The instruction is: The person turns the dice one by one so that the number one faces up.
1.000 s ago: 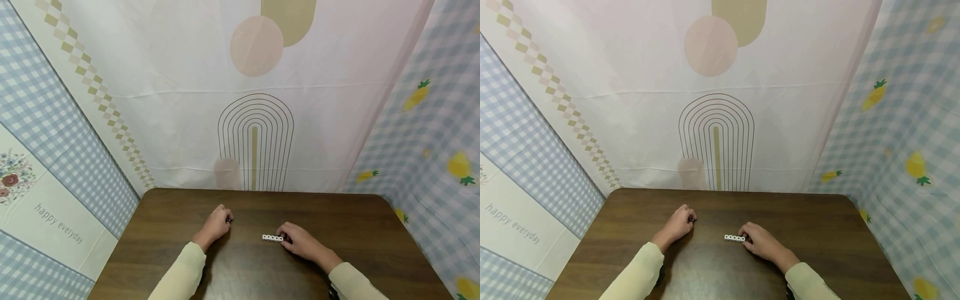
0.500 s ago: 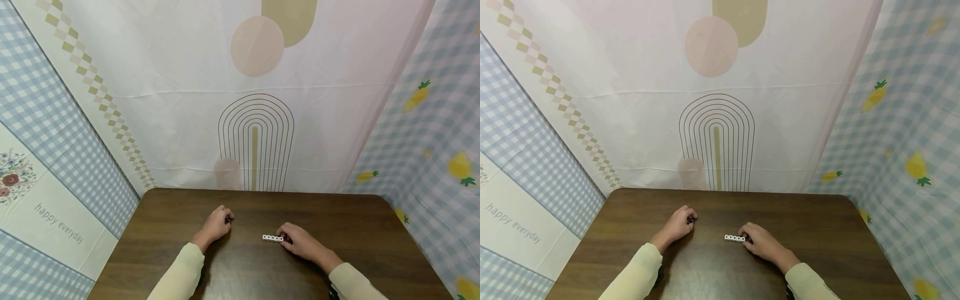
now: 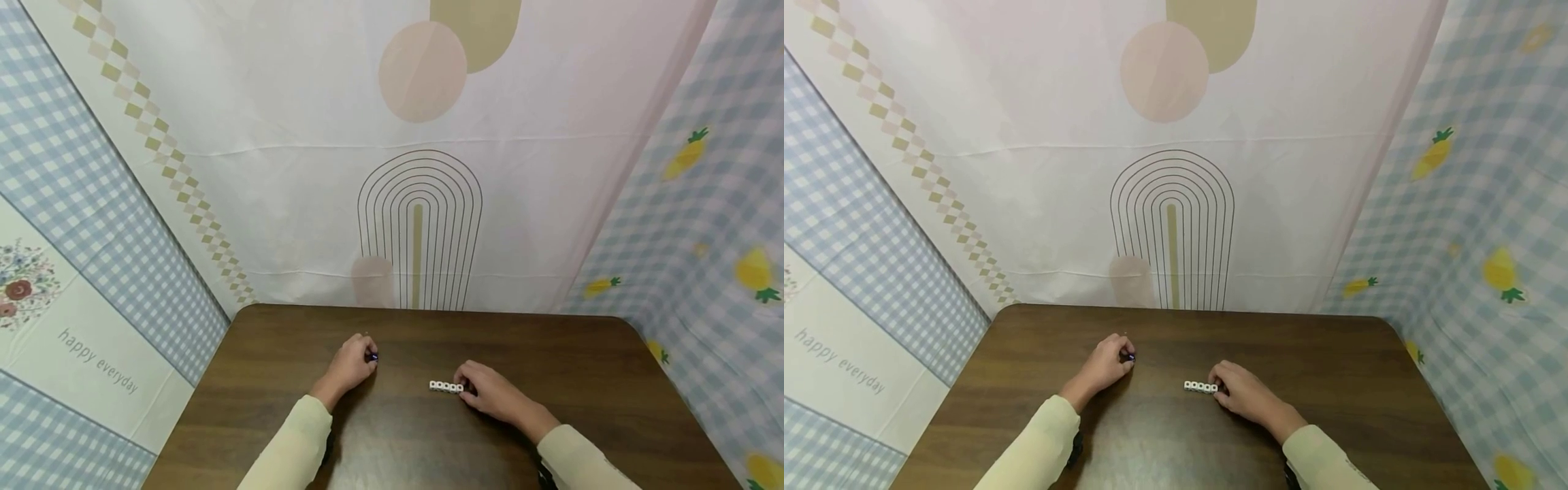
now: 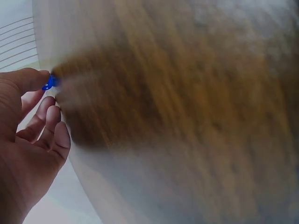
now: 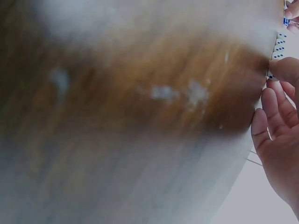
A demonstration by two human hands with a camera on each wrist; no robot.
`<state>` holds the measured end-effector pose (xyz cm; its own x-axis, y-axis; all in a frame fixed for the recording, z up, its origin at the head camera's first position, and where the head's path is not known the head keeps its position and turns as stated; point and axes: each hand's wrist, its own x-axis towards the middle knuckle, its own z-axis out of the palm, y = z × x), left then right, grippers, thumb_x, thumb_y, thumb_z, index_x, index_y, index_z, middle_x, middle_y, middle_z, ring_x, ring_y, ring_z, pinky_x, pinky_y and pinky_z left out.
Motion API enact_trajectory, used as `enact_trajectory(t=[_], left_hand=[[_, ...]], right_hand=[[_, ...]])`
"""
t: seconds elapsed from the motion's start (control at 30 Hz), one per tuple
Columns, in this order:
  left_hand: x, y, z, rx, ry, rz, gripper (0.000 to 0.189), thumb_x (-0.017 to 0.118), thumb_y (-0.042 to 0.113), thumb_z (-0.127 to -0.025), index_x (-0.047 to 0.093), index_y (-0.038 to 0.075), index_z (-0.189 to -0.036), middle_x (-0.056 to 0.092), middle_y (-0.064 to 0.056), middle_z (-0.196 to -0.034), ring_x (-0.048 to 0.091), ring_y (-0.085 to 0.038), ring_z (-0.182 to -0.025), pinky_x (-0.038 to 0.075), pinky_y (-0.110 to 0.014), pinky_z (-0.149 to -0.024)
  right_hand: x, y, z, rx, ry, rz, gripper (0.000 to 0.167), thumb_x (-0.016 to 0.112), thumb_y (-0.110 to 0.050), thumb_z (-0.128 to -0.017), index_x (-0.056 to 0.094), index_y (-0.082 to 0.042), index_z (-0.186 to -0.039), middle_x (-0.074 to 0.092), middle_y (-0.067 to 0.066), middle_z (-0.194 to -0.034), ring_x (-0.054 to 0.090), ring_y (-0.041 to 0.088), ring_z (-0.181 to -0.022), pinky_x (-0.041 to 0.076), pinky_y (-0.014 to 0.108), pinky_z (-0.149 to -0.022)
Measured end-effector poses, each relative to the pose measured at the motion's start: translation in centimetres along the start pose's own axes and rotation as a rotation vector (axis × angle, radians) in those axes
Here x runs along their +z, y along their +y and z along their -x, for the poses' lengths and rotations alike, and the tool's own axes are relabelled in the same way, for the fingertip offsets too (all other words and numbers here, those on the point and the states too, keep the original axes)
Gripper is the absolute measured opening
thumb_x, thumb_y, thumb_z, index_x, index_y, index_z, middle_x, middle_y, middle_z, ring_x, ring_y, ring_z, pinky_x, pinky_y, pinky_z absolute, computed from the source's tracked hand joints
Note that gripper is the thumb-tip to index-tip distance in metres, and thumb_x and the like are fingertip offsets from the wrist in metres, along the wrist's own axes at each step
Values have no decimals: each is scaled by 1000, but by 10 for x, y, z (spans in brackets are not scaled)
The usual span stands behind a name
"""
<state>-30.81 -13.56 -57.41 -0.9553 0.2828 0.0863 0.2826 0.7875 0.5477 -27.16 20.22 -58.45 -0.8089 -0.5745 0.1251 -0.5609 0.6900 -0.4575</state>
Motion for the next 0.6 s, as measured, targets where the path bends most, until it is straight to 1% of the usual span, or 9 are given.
enact_trajectory(t=[0.2, 0.37, 0.6], left_hand=[[-1, 1, 0, -18, -5, -10, 15, 79, 11, -88, 68, 11, -98, 58, -2, -97, 58, -16, -87, 53, -39, -81], [0, 0, 0, -34, 2, -19, 13, 79, 11, -88, 68, 11, -95, 57, -2, -95, 58, -16, -86, 54, -39, -81], [1, -1, -1, -47, 1, -14, 11, 78, 12, -89, 68, 11, -93, 56, -2, -94, 57, -16, -84, 53, -39, -80]], right_hand=[[-3, -1, -1, 16, -21, 7, 20, 78, -8, -88, 64, -16, -99, 57, -7, -94, 54, 5, -84, 50, 24, -72], [-5, -1, -1, 14, -25, 25, 18, 77, -9, -89, 64, -18, -98, 57, -8, -94, 53, 5, -84, 49, 25, -73], [-5, -2, -1, 17, -28, 34, 17, 77, -10, -90, 63, -20, -96, 55, -9, -92, 51, 3, -83, 47, 25, -71]])
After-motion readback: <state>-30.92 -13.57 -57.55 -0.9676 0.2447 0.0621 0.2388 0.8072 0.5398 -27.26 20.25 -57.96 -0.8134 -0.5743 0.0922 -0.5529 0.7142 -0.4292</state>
